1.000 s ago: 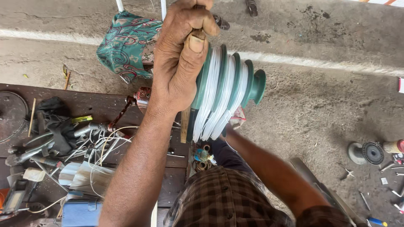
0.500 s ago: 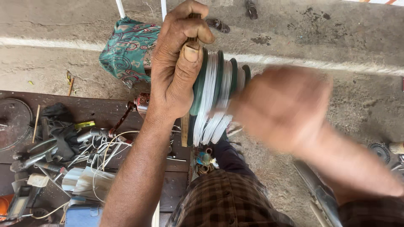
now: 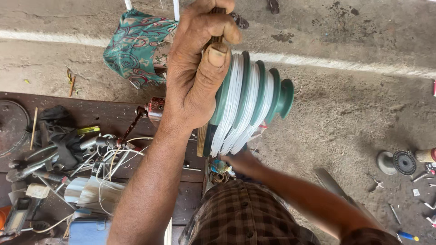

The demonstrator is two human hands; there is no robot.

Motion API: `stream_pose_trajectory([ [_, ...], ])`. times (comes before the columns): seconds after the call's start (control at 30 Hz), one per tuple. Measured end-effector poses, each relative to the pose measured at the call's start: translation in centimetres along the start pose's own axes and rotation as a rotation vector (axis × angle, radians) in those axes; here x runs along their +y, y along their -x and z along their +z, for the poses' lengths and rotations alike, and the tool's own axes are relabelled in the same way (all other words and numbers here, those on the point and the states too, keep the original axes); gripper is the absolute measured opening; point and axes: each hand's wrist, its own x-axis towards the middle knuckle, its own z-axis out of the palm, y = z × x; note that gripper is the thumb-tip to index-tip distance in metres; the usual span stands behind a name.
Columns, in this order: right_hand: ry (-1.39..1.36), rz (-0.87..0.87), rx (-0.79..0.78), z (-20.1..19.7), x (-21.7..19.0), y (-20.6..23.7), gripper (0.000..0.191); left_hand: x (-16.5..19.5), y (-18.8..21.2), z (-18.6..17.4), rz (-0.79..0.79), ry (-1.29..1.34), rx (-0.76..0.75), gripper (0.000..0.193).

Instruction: The person holds a green stepped pulley mounted on a hand-crank machine and winds white wire around its grooves, guiding the wire by hand and turning the crank to build up coils. They adjust and tighten the wound wire loops, then step away from the machine at the end.

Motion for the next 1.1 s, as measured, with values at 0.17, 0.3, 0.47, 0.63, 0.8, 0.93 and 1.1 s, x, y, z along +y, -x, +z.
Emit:
stream_pose_trajectory([
  [0.17, 0.508, -0.658, 0.020, -3.7, -5.4, 7.8, 0.028, 0.1, -0.8, 0.1, -0.025, 0.002, 0.020, 0.045],
  [0.3, 0.950, -1.054, 0.267, -10.3, -11.3, 7.9, 0.019, 0.7, -1.0, 0.2, 0.013, -0.043, 0.000, 0.048],
  [0.47, 1.025, -1.160, 0.341, -13.3, -15.3, 7.6, 0.019, 0.9, -1.0, -0.1, -0.032, -0.032, 0.004, 0.051],
  [0.63, 1.095, -1.191, 0.642, -18.1, -18.9, 10.6, 0.019, 1.4, -0.7, -0.2, -0.039, -0.059, 0.001, 0.052],
  [0.8, 0.860, -1.069, 0.539, -23.4, -23.9, 4.7, 0.046, 1.2, -1.0, 0.1, -0.039, -0.033, 0.005, 0.051],
  [0.93, 0.297, -0.849, 0.450, -24.5, -20.8, 1.7, 0.035, 1.2, -0.8, -0.2, -0.073, -0.061, -0.004, 0.051],
  [1.1, 0.273, -0.782, 0.606, -23.2, -16.8, 2.4, 0.032, 1.2, -0.8, -0.3, -0.013, -0.073, -0.051, 0.046],
])
